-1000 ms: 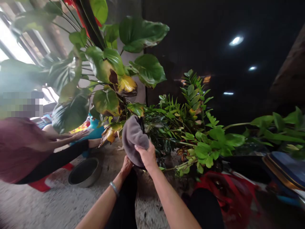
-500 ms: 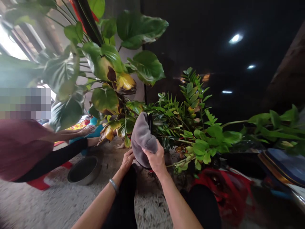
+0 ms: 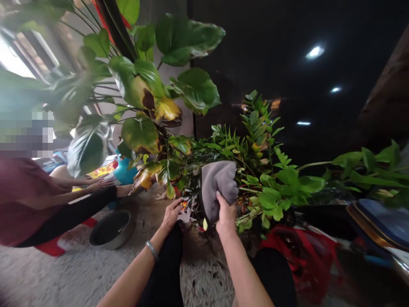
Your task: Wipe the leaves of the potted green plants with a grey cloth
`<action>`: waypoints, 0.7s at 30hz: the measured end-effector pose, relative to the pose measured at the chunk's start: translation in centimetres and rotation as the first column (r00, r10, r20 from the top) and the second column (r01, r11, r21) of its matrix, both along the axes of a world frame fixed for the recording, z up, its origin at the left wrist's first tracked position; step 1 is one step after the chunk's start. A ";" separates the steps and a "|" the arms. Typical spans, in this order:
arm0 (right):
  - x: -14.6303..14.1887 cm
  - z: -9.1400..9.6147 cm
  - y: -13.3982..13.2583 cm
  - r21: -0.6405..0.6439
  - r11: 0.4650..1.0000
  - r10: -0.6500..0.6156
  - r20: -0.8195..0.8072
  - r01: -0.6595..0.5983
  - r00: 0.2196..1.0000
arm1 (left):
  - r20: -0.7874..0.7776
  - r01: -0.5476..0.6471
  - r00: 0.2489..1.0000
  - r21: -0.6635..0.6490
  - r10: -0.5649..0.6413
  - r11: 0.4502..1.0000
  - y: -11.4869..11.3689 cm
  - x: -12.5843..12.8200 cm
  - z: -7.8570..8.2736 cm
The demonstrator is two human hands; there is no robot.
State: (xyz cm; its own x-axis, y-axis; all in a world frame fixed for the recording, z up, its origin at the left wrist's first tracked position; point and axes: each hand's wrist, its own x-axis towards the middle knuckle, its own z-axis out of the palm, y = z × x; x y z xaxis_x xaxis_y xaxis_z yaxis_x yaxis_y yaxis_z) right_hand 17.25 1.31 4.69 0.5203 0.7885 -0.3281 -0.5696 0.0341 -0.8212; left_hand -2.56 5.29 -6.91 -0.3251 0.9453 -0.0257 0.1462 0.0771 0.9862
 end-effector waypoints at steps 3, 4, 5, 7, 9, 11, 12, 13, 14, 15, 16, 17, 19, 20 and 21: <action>-1.3 -2.3 -1.6 -0.164 0.966 0.186 -0.108 -0.202 0.977 | -0.020 0.019 1.000 0.006 -0.019 1.000 0.0 -0.1 0.1; -2.0 -3.2 -2.9 -0.216 0.931 0.269 -0.139 -0.294 0.953 | -0.027 0.026 0.999 0.009 -0.026 1.000 -0.1 -0.2 0.3; -2.6 -3.8 -4.3 -0.245 0.890 0.351 -0.168 -0.384 0.921 | -0.032 0.037 0.999 0.014 -0.036 0.999 -0.1 -0.3 0.4; -3.4 -4.0 -6.6 -0.250 0.825 0.466 -0.206 -0.507 0.861 | -0.040 0.065 0.997 0.030 -0.064 0.997 -0.2 -0.4 0.8; -3.5 -3.0 -7.1 -0.199 0.823 0.509 -0.160 -0.532 0.846 | -0.046 0.096 0.994 0.042 -0.094 0.994 -0.3 -0.5 1.1; -2.7 -1.5 -5.6 -0.131 0.886 0.445 -0.024 -0.444 0.895 | -0.045 0.104 0.994 0.037 -0.102 0.994 -0.4 -0.4 1.2; -2.0 -0.9 -4.4 -0.093 0.925 0.374 0.046 -0.369 0.926 | -0.044 0.089 0.995 0.023 -0.088 0.996 -0.4 -0.3 1.3; -1.3 -0.4 -3.2 -0.065 0.958 0.286 0.096 -0.281 0.953 | -0.044 0.069 0.997 0.005 -0.069 0.998 -0.4 -0.2 1.3; -0.8 -0.3 -2.1 -0.051 0.980 0.195 0.119 -0.191 0.973 | -0.045 0.047 0.998 -0.016 -0.048 0.999 -0.4 -0.1 1.3; -0.4 -0.4 -1.2 -0.053 0.992 0.120 0.113 -0.114 0.986 | -0.046 0.028 0.998 -0.033 -0.030 0.999 -0.4 -0.1 1.3; -0.2 -0.8 -0.8 -0.074 0.996 0.064 0.089 -0.058 0.994 | -0.048 0.015 0.999 -0.046 -0.018 0.999 -0.3 0.0 1.3; -0.3 -1.4 -0.9 -0.121 0.992 0.040 0.065 -0.032 0.997 | -0.053 0.015 0.998 -0.049 -0.018 0.999 -0.3 0.0 1.3; -1.3 -2.7 -2.4 -0.232 0.966 0.127 0.038 -0.115 0.991 | -0.073 0.041 0.996 -0.030 -0.043 0.999 -0.2 0.0 1.4; -2.0 -3.1 -3.5 -0.263 0.940 0.233 0.030 -0.217 0.972 | -0.086 0.056 0.995 -0.017 -0.057 0.998 -0.3 0.0 1.4; -2.8 -3.3 -4.7 -0.262 0.905 0.354 0.030 -0.334 0.935 | -0.101 0.069 0.993 -0.006 -0.069 0.998 -0.3 0.0 1.4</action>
